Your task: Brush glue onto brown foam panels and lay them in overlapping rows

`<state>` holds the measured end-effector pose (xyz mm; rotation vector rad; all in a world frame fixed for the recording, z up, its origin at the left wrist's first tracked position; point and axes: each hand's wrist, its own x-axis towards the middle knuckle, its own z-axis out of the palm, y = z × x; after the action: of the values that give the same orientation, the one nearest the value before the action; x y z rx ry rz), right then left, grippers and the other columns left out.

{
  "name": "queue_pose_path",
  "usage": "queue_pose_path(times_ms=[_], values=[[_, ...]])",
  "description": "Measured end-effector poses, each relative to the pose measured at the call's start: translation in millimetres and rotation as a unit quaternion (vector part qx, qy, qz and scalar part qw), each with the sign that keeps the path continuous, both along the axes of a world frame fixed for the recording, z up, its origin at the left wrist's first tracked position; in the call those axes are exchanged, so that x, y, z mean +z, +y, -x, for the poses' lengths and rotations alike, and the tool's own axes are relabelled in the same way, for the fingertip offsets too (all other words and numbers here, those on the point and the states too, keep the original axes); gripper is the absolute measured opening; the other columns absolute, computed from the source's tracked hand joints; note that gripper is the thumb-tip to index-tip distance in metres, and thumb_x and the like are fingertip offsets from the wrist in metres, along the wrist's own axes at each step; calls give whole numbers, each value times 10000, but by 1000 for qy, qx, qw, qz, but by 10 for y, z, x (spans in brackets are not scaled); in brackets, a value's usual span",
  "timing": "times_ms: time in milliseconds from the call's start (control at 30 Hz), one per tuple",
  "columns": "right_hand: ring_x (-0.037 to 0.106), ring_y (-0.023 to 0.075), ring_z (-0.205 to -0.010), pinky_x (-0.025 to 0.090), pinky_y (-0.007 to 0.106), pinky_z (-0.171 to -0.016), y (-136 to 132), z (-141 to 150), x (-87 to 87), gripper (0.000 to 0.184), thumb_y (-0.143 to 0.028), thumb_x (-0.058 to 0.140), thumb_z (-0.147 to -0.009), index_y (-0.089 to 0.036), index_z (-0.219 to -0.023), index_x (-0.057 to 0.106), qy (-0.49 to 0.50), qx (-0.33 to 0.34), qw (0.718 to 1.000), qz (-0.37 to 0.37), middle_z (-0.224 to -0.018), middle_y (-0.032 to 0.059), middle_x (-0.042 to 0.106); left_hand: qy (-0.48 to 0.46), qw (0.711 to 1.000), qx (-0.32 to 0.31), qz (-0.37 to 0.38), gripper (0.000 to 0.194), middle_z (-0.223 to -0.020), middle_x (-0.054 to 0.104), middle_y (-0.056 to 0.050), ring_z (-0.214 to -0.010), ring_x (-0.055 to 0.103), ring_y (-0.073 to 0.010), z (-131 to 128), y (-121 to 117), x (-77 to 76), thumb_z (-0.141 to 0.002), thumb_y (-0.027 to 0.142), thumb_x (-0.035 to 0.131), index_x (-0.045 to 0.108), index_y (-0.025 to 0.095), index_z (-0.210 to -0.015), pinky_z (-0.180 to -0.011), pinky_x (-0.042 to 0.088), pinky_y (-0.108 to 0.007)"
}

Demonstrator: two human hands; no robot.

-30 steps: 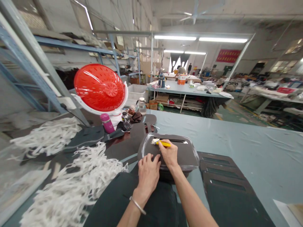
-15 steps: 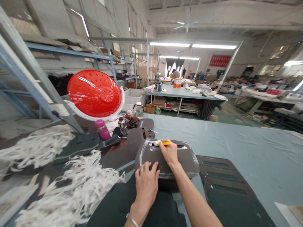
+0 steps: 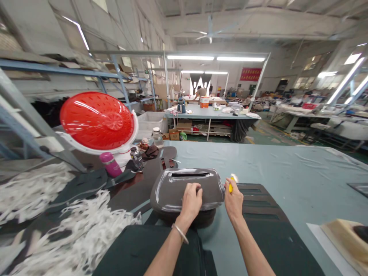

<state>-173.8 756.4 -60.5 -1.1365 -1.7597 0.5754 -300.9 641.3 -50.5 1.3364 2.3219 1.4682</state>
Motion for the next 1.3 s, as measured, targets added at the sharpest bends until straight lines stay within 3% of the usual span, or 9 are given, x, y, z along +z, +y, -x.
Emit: queue_pose_path(times_ms=[200, 400, 533, 633, 700, 800, 967, 1167, 1300], values=[[638, 172, -737, 504, 285, -672, -272, 22, 212, 366, -517, 404, -880, -215, -1039, 537, 203, 168, 961, 85, -872, 53, 670, -239, 969, -9, -56, 356, -862, 665, -101, -809, 609, -190, -128, 611, 84, -687, 412, 673, 624, 120, -886, -757, 454, -297], [605, 127, -670, 508, 250, -605, -61, -64, -49, 355, -545, 500, -820, -197, -889, 480, 296, 187, 918, 187, -782, 12, 616, -330, 939, -68, -68, 268, -783, 685, -69, -660, 621, -158, -371, 455, 343, -716, 323, 614, 640, 108, -873, -614, 476, -256], [559, 91, -651, 477, 205, -581, 248, -466, -165, 342, -511, 584, -763, -205, -855, 464, 342, 162, 900, 214, -765, -26, 569, -503, 818, -264, -89, 428, -866, 701, -83, -666, 653, -158, -895, 121, 722, -713, 304, 654, 591, 110, -1090, -628, 522, -260], [515, 70, -592, 440, 182, -540, 488, -925, -206, 373, -511, 619, -729, -229, -907, 452, 388, 135, 881, 236, -738, -54, 541, -564, 764, -303, -85, 424, -922, 704, -97, -722, 674, -175, -1226, -18, 880, -732, 270, 656, 579, 112, -1119, -658, 542, -263], [497, 63, -561, 410, 174, -510, 616, -1285, -265, 407, -537, 615, -725, -247, -948, 436, 412, 122, 865, 259, -772, -52, 557, -590, 742, -306, -92, 399, -947, 702, -96, -769, 679, -186, -1380, -17, 826, -754, 247, 638, 579, 118, -1127, -706, 549, -282], [504, 64, -590, 381, 169, -525, 751, -1900, -451, 407, -528, 626, -715, -237, -936, 446, 403, 76, 877, 250, -816, -34, 569, -618, 724, -286, -108, 384, -968, 702, -83, -809, 677, -185, -1555, 83, 528, -771, 226, 622, 580, 138, -1143, -759, 541, -295], [493, 105, -629, 393, 228, -632, 925, -3018, -945, 379, -449, 648, -671, -209, -912, 480, 232, -54, 955, 175, -714, -42, 521, -629, 739, -229, -75, 424, -986, 698, -99, -843, 664, -191, -1888, 314, -272, -741, 270, 658, 591, 127, -1135, -798, 513, -297], [518, 171, -685, 380, 289, -687, 1184, -3888, -1463, 249, -416, 499, -736, -194, -851, 496, -118, -138, 982, 57, -773, 32, 565, -518, 843, -135, 56, 350, -877, 697, -77, -819, 636, -191, -2385, 625, -1378, -660, 365, 674, 637, 124, -912, -743, 484, -281], [511, 172, -683, 351, 276, -661, 1325, -4002, -1748, 189, -344, 442, -772, -192, -870, 497, -207, -147, 966, 54, -782, 38, 572, -416, 902, -44, 109, 331, -715, 655, -30, -724, 623, -187, -2563, 785, -1844, -632, 415, 662, 600, 152, -824, -695, 475, -297]])
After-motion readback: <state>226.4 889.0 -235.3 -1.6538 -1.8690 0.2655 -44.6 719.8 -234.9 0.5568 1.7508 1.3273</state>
